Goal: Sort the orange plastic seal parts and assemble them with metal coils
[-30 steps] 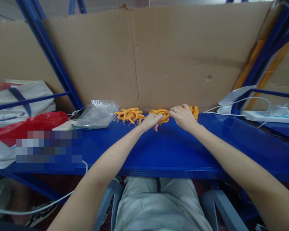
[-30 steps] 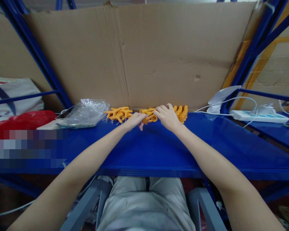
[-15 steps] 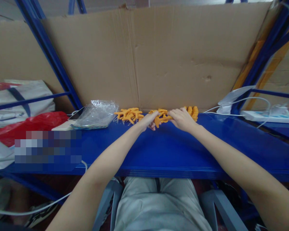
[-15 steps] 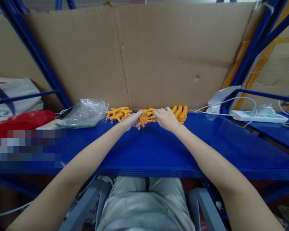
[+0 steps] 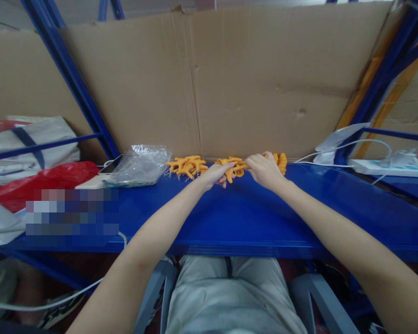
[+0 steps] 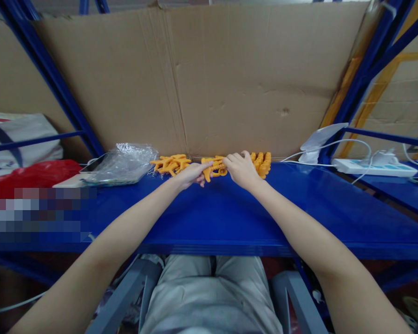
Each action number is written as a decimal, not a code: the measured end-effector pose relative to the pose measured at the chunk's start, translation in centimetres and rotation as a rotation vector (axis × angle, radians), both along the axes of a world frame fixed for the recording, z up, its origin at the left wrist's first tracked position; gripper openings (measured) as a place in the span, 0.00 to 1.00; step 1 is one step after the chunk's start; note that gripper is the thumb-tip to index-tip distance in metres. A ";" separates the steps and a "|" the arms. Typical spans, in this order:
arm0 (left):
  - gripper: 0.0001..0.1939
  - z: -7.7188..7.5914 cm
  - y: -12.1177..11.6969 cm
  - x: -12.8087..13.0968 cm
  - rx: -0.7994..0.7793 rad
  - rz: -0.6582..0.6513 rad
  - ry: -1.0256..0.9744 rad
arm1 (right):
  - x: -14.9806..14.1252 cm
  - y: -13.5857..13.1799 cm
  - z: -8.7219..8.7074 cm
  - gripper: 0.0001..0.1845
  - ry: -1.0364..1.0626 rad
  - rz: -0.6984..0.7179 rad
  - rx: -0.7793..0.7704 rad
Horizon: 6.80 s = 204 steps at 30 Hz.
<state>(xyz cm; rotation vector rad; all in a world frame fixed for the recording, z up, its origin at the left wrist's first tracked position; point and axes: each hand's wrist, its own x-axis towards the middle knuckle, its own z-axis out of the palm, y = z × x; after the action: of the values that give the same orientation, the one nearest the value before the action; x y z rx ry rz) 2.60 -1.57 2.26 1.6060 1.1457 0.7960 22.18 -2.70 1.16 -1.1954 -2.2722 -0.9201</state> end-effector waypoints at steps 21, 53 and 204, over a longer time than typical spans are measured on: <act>0.14 -0.5 4.1 -3.9 0.230 0.504 -0.362 | 6.4 5.3 -1.0 0.13 0.634 -0.057 -0.237; 0.13 -0.9 4.7 -4.7 0.329 0.559 -0.300 | 6.0 6.4 -3.5 0.11 0.473 -0.133 -0.333; 0.19 -4.1 3.5 -2.2 1.262 0.038 0.654 | 0.4 3.6 -1.7 0.24 1.454 0.513 -0.320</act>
<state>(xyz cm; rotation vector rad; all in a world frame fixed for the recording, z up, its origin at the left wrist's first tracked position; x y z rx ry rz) 0.44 1.94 -1.84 3.0596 1.1387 1.1623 22.60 0.92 -0.54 -0.8044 -1.3117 0.4743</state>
